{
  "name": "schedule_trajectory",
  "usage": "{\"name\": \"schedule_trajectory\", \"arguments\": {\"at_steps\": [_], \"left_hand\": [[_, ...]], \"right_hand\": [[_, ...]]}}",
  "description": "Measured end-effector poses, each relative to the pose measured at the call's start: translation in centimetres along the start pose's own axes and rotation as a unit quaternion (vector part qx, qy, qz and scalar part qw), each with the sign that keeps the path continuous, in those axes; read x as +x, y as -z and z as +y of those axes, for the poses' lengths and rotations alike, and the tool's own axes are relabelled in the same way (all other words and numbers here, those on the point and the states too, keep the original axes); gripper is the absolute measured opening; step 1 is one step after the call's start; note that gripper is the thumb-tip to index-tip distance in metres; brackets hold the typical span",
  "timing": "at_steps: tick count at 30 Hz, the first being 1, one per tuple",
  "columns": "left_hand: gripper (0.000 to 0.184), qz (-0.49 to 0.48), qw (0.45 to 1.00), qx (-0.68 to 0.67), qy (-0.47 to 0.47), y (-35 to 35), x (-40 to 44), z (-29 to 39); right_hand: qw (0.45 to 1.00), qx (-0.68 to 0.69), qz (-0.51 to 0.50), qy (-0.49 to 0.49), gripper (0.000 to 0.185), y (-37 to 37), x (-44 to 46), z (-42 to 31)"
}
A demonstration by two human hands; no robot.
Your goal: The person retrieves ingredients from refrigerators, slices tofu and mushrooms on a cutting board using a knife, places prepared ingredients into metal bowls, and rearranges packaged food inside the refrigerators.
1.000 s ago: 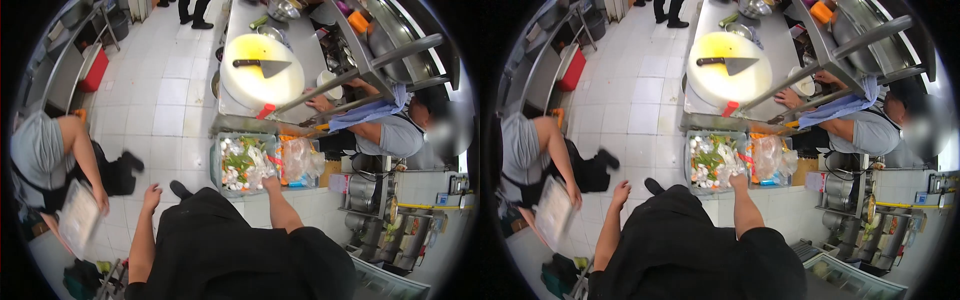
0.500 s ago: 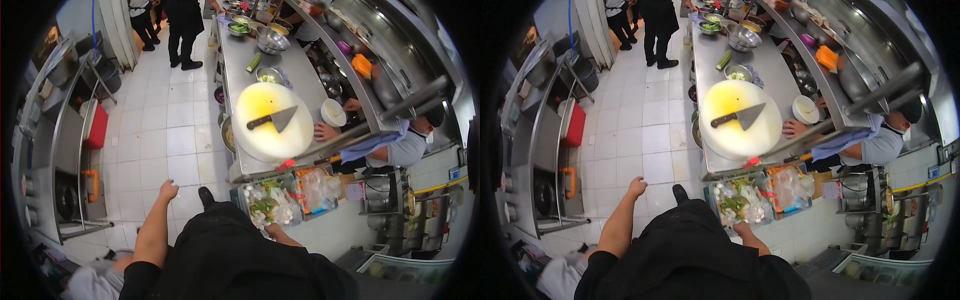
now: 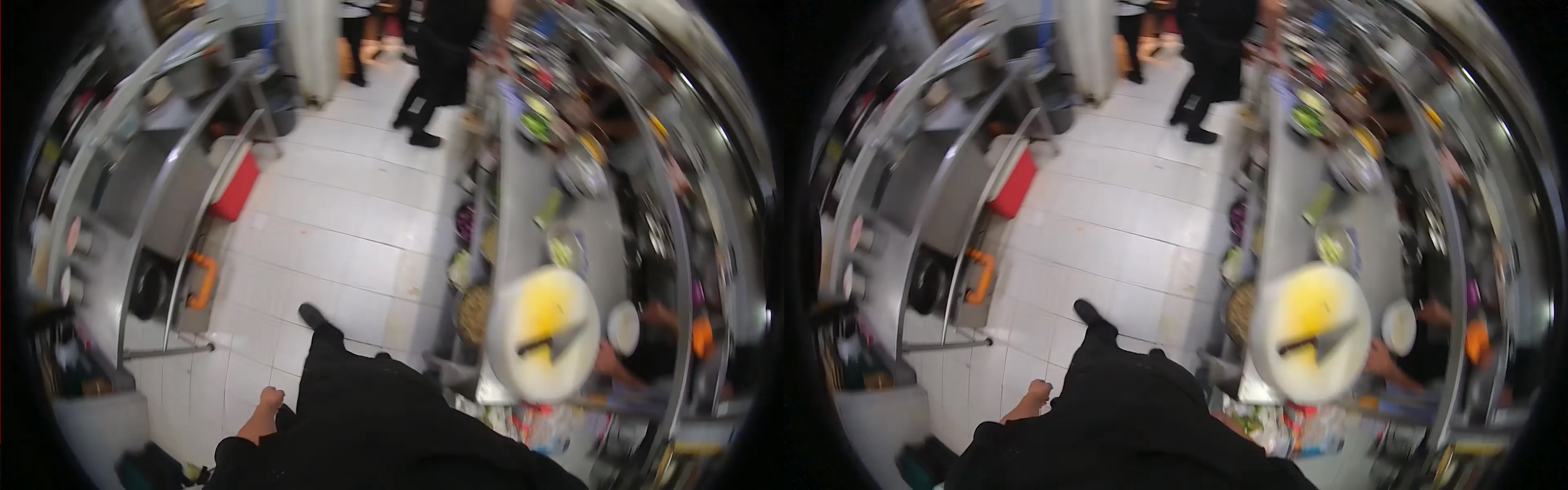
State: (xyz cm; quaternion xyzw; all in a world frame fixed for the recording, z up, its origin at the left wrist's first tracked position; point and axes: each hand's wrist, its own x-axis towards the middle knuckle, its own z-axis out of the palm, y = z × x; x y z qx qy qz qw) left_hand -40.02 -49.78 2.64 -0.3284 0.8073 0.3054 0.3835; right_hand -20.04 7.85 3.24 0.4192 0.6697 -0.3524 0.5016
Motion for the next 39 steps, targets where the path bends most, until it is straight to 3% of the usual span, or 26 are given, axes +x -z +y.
{"name": "schedule_trajectory", "arguments": {"at_steps": [2,3,6,8,12,16,20,22,25,27,31,33,34,36,39], "left_hand": [[0.048,-0.045,0.989,0.123,-0.063,1.6,3.5,-0.8],[0.054,-0.014,0.997,0.067,0.018,1.8,4.3,0.6],[0.063,-0.035,0.998,-0.01,0.053,7.0,6.6,6.3],[0.064,0.005,0.998,-0.066,0.005,10.8,11.0,9.2],[0.061,0.097,0.988,-0.025,-0.119,21.5,17.7,18.4],[0.057,0.137,0.969,-0.037,-0.204,33.0,21.1,29.3],[0.05,0.155,0.925,-0.148,-0.313,40.8,23.3,38.3],[0.048,0.162,0.915,-0.179,-0.324,43.9,24.0,41.7],[0.044,0.159,0.904,-0.22,-0.331,47.9,25.0,44.7],[0.04,0.173,0.886,-0.244,-0.355,50.4,26.4,45.8],[0.04,0.203,0.895,-0.247,-0.31,58.3,26.6,47.7],[0.039,0.255,0.868,-0.261,-0.336,61.4,28.6,47.4],[0.039,0.265,0.867,-0.27,-0.325,63.1,28.8,47.5],[0.039,0.359,0.868,-0.124,-0.321,68.1,28.9,48.2],[0.042,0.426,0.837,-0.073,-0.336,74.3,32.0,47.7]], "right_hand": [[0.999,-0.036,0.009,0.014,0.045,1.5,0.7,-6.0],[0.998,-0.057,0.014,0.02,0.044,2.3,1.2,-9.1],[0.993,-0.109,0.029,0.032,0.04,3.9,2.0,-18.9],[0.989,-0.135,0.042,0.041,0.037,4.7,1.5,-25.9],[0.98,-0.16,0.096,0.066,0.032,7.1,-0.3,-40.1],[0.979,0.017,0.13,0.155,0.032,8.9,-1.2,-55.2],[0.979,0.021,0.086,0.184,0.045,9.4,-1.3,-69.7],[0.907,-0.123,0.225,0.333,0.044,9.5,1.5,-75.5],[0.886,-0.133,0.231,0.38,0.058,8.4,0.0,-86.8],[0.84,-0.16,0.254,0.451,0.068,7.2,0.0,-95.0],[0.757,-0.208,0.26,0.563,0.073,4.3,-2.4,-113.4],[0.694,-0.214,0.277,0.629,0.074,2.4,-5.0,-121.8],[0.688,-0.225,0.267,0.636,0.074,1.5,-6.0,-125.7],[0.593,-0.211,0.317,0.71,0.078,-0.9,-8.1,-133.2],[0.551,-0.218,0.325,0.737,0.08,-4.7,-10.6,-141.1]]}}
